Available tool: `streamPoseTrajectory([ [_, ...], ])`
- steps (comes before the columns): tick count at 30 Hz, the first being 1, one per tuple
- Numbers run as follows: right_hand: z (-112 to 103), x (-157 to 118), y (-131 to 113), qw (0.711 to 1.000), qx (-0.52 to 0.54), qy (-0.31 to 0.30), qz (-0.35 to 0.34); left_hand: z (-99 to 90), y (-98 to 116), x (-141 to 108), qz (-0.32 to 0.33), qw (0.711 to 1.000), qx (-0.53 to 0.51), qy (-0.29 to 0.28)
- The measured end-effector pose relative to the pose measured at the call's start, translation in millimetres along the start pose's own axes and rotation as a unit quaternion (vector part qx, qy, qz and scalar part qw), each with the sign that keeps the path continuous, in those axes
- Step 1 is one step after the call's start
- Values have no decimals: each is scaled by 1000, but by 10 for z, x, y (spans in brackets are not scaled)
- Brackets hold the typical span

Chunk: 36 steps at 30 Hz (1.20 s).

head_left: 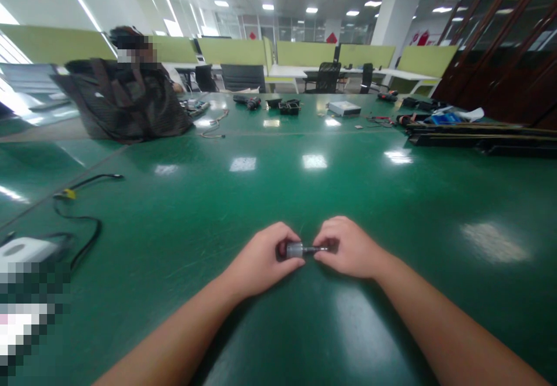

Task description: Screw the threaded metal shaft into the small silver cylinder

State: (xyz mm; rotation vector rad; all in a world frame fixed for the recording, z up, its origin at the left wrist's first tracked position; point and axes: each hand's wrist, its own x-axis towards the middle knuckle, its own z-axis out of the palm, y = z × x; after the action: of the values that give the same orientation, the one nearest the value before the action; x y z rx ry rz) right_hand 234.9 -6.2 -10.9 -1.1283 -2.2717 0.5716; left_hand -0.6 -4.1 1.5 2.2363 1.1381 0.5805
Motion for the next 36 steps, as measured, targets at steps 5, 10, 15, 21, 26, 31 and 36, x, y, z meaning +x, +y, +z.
streamPoseTrajectory([
  [5,-21,-4,13,1000,0,0,3,-15,21,6,-1,1000,-2,-1],
  [10,-27,1,31,1000,-5,-9,-3,-21,14,6,-3,1000,-1,-7],
  [15,-90,-7,95,1000,-4,-17,-3,-19,4,12,4,1000,4,-5],
  [21,-260,-84,279,998,19,-8,67,-14,3,18,-1,1000,0,-3],
  [26,-279,-105,285,998,7,-23,55,-15,10,14,-6,1000,-1,-3],
  [31,-179,-40,187,998,12,-39,37,-16,16,13,-7,1000,0,-5],
  [36,50,68,63,993,78,14,85,1,-6,20,-6,1000,4,-4],
])
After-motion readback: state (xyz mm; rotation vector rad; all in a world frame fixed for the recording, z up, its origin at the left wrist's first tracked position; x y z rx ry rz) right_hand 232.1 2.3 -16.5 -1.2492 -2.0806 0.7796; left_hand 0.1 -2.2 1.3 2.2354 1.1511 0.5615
